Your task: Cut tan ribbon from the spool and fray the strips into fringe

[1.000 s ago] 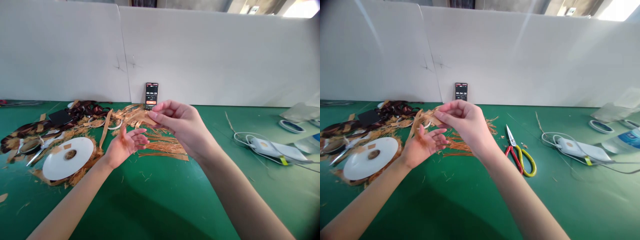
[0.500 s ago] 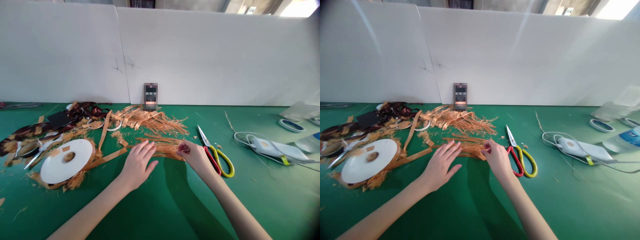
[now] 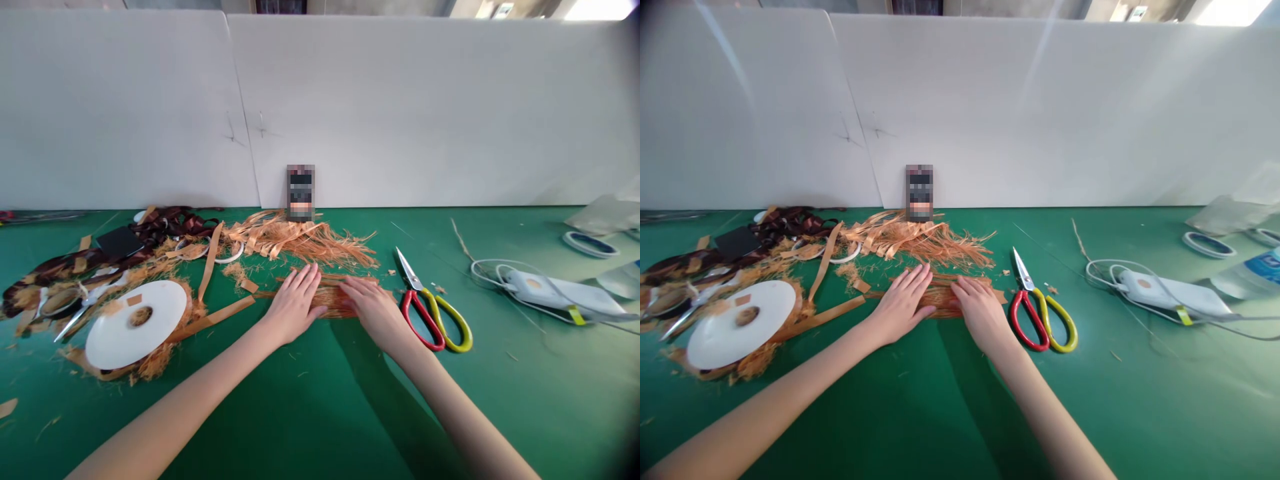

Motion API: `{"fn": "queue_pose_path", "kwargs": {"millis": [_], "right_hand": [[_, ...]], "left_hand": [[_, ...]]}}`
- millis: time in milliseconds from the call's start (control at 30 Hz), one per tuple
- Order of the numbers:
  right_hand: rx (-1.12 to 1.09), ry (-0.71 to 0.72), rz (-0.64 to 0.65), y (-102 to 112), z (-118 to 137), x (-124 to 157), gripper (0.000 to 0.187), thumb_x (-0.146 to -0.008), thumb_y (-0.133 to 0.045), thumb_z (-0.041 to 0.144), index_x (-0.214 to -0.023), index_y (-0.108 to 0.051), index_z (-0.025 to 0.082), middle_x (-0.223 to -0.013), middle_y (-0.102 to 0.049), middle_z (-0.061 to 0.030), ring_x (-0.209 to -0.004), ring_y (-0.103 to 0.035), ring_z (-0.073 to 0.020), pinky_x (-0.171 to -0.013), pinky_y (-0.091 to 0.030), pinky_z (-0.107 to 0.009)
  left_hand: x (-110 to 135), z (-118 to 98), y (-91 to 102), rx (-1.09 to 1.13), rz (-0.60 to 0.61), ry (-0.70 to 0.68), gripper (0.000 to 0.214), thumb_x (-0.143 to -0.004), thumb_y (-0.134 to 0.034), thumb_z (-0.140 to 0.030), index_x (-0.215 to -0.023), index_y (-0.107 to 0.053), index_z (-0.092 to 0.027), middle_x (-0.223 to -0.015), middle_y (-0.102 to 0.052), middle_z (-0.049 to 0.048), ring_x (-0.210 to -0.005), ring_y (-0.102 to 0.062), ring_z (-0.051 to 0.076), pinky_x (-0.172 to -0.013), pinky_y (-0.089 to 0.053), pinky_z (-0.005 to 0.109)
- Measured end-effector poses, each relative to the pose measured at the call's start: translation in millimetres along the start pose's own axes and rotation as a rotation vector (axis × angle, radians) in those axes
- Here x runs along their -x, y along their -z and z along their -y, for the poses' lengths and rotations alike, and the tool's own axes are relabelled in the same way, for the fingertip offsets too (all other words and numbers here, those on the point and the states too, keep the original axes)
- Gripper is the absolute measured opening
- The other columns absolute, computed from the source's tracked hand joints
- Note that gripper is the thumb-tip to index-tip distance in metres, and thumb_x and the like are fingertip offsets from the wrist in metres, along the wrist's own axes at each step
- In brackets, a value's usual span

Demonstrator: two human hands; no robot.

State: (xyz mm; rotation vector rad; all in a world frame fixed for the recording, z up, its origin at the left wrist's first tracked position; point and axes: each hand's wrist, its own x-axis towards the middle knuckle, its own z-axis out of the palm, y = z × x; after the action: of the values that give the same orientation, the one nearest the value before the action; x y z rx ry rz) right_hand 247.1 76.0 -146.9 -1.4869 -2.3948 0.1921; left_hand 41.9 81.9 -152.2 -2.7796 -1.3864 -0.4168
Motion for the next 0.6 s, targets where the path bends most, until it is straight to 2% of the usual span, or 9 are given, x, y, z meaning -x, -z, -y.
{"fn": "queue_pose_path", "kwargs": {"millis": [133,300,400,500,600], "right_hand": [[0.015,-0.015,-0.025,-5.2,-8.3,-10.2,0.047,-0.098,-0.037,0.030,-0.140,-0.046,0.010,-0.148,-0.038,-0.0179,-0.138,-0.035,-0.0286,-0.112,-0.029,-0.052],[-0.020,0.012,-0.004,-14.8,-28.7,-13.7,0.046,-0.100,-0.033,0.034,-0.140,-0.047,0.015,-0.147,-0.042,-0.0126,-0.138,-0.036,-0.0231,-0.114,-0.028,-0.049],[-0.034,0.013,-0.018,-15.1,-38.9,-14.9,0.046,-0.100,-0.033,0.035,-0.138,-0.049,0.016,-0.146,-0.043,-0.0118,-0.138,-0.036,-0.0228,-0.114,-0.028,-0.048],[-0.044,0.006,-0.054,-15.4,-43.3,-15.5,0.044,-0.099,-0.034,0.034,-0.137,-0.050,0.019,-0.145,-0.046,-0.0110,-0.137,-0.038,-0.0234,-0.113,-0.029,-0.049],[-0.039,-0.014,-0.128,-16.3,-43.4,-14.4,0.044,-0.099,-0.035,0.033,-0.136,-0.052,0.016,-0.143,-0.048,-0.0138,-0.137,-0.037,-0.0256,-0.112,-0.030,-0.051]], "left_hand": [[-13.2,11.7,-7.1,0.027,-0.003,-0.026,0.059,-0.097,-0.032,-0.048,-0.139,-0.043,-0.008,-0.148,-0.043,0.0154,-0.137,-0.039,0.025,-0.111,-0.032,0.042],[-21.5,15.9,-9.5,0.032,-0.063,-0.020,0.045,-0.095,-0.044,-0.044,-0.122,-0.060,-0.013,-0.129,-0.064,0.0136,-0.114,-0.059,0.025,-0.096,-0.044,0.041],[-25.5,13.9,-6.0,0.016,-0.091,-0.010,0.038,-0.094,-0.047,-0.041,-0.111,-0.066,-0.013,-0.112,-0.071,0.0121,-0.099,-0.063,0.025,-0.085,-0.047,0.039],[-17.0,7.6,4.8,-0.009,-0.132,0.029,0.038,-0.093,-0.047,-0.043,-0.113,-0.064,-0.014,-0.114,-0.069,0.0113,-0.102,-0.061,0.025,-0.088,-0.046,0.038],[13.2,7.3,22.2,-0.067,-0.179,0.128,0.037,-0.096,-0.043,-0.037,-0.116,-0.062,-0.014,-0.123,-0.064,0.0132,-0.113,-0.057,0.027,-0.094,-0.044,0.042]]}}
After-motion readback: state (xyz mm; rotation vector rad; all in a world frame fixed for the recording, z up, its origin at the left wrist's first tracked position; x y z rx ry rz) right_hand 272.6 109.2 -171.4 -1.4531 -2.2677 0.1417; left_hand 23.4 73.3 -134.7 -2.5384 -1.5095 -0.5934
